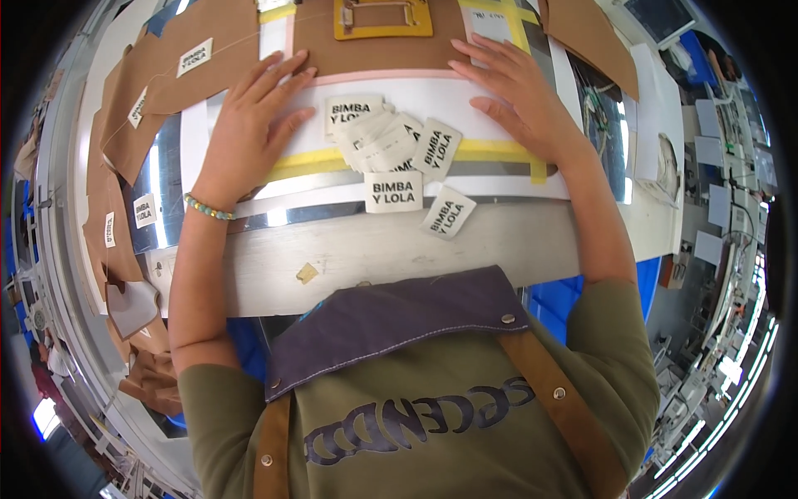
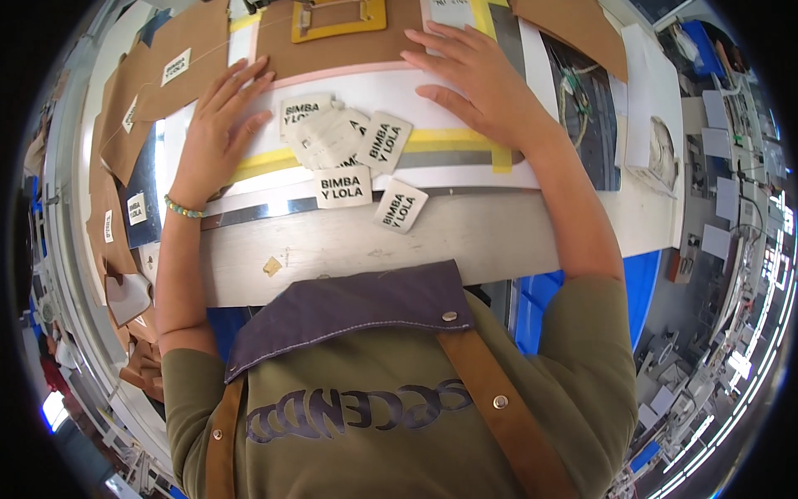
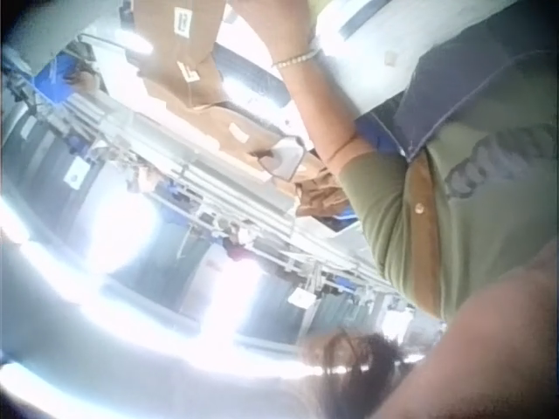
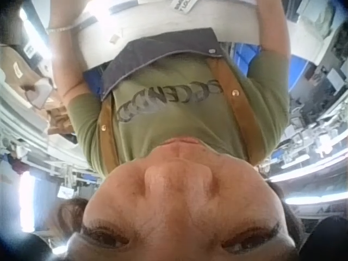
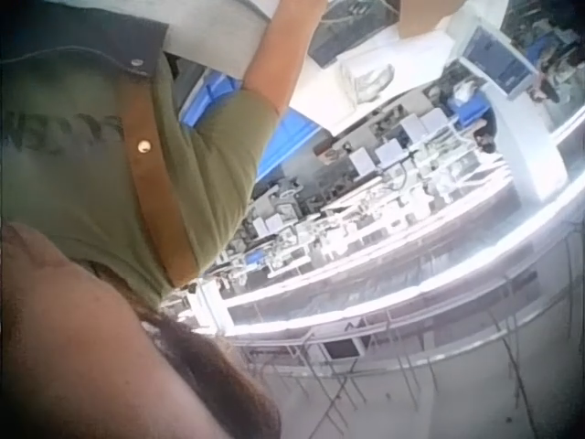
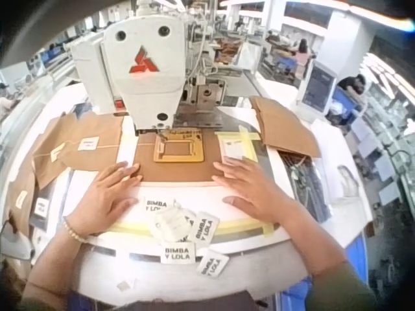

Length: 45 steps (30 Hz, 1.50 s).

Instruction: Sewing brand labels onto leather components using an industrial sewing machine.

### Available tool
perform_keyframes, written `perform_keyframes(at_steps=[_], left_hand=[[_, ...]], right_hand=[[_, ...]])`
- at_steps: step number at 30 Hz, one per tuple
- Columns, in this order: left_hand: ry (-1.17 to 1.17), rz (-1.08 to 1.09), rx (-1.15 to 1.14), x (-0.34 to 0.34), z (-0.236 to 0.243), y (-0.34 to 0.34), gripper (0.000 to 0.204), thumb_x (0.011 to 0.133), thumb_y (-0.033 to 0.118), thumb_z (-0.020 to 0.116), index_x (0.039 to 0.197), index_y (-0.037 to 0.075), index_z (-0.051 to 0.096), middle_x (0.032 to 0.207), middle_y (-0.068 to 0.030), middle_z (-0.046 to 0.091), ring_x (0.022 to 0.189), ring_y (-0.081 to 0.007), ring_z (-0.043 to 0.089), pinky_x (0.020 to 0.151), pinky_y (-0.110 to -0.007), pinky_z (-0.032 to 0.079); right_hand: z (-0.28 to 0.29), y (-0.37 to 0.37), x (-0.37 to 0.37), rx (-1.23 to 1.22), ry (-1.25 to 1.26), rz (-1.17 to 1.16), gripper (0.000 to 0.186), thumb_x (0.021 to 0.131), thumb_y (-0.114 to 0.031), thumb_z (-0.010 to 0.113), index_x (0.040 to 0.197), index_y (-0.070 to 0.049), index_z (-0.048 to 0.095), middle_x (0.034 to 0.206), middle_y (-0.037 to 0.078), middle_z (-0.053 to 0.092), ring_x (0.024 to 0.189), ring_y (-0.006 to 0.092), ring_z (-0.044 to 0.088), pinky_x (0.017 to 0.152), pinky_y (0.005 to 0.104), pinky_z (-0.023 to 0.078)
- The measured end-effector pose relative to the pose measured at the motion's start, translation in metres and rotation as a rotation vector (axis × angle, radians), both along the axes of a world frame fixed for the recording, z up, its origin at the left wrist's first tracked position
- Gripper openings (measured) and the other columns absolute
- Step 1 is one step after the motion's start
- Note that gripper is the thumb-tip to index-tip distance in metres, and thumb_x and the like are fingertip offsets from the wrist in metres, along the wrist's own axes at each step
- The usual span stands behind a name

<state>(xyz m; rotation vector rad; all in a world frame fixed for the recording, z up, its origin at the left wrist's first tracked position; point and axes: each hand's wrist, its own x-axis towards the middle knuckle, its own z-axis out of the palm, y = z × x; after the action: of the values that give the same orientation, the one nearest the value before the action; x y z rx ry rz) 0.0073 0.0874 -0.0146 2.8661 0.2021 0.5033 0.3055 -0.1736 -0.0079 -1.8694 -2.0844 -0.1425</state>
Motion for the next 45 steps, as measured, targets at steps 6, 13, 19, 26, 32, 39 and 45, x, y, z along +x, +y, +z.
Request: perform_keyframes(at_steps=[6,13,19,26,32,39,45], left_hand=[[-0.138,-0.040,-0.083,0.003,0.004,-0.004,0.043,0.101,0.016,0.074,0.142,0.007,0.070,0.158,-0.0087,0.062,0.149,-0.0369,0.052,0.120,-0.048,0.046],[-0.078,-0.238,-0.156,0.010,0.026,-0.062,0.076,0.086,0.035,0.086,0.153,0.009,0.062,0.165,-0.0124,0.054,0.157,-0.0388,0.043,0.127,-0.053,0.036],[0.056,-0.216,-0.006,0.015,0.003,-0.083,0.090,0.087,0.040,0.083,0.166,0.015,0.046,0.175,-0.0083,0.041,0.163,-0.0382,0.031,0.128,-0.053,0.032],[-0.104,-0.211,-0.205,0.020,0.014,-0.069,0.074,0.095,0.036,0.081,0.160,0.011,0.053,0.162,-0.0140,0.056,0.150,-0.0358,0.051,0.124,-0.054,0.040],[-0.220,-0.024,-0.917,0.038,0.024,-0.060,0.041,0.101,0.012,0.075,0.140,0.001,0.068,0.119,-0.0104,0.079,0.104,-0.0149,0.072,0.089,-0.029,0.059],[-0.265,0.043,-1.144,0.052,0.008,-0.035,0.031,0.103,0.011,0.073,0.131,-0.002,0.072,0.108,-0.0057,0.081,0.096,-0.0094,0.071,0.085,-0.027,0.058],[-0.156,0.173,-0.760,0.047,0.018,-0.011,0.030,0.101,0.011,0.074,0.130,0.001,0.074,0.118,-0.0094,0.080,0.102,-0.0174,0.075,0.090,-0.033,0.060]], right_hand=[[0.035,-0.024,-0.009,-0.058,0.229,0.029,0.047,0.096,-0.021,0.079,0.141,-0.009,0.072,0.147,0.009,0.067,0.138,0.0321,0.060,0.115,0.0444,0.047],[0.027,-0.039,-0.075,-0.220,0.358,0.181,0.030,0.087,-0.024,0.085,0.109,-0.007,0.074,0.111,0.007,0.067,0.102,0.0327,0.068,0.087,0.0457,0.055],[0.042,-0.032,-0.076,-0.490,0.670,0.068,0.021,0.092,-0.014,0.081,0.107,-0.007,0.068,0.096,0.005,0.067,0.085,0.0212,0.068,0.077,0.0372,0.055],[0.043,-0.005,-0.041,-0.148,1.078,-0.202,0.024,0.105,-0.016,0.073,0.124,-0.001,0.074,0.100,0.000,0.073,0.090,0.0063,0.066,0.081,0.0241,0.054],[0.050,0.031,-0.053,-0.279,1.097,-0.085,0.024,0.109,-0.016,0.069,0.128,-0.002,0.073,0.102,-0.002,0.071,0.088,0.0046,0.061,0.080,0.0240,0.052],[0.019,0.085,-0.018,-0.166,0.813,-0.171,0.026,0.107,-0.017,0.071,0.127,-0.002,0.075,0.095,0.001,0.074,0.082,0.0067,0.064,0.072,0.0250,0.052],[0.010,0.131,0.021,-0.142,0.632,-0.288,0.025,0.103,-0.018,0.074,0.121,-0.001,0.077,0.095,0.005,0.079,0.081,0.0105,0.069,0.074,0.0269,0.054]])
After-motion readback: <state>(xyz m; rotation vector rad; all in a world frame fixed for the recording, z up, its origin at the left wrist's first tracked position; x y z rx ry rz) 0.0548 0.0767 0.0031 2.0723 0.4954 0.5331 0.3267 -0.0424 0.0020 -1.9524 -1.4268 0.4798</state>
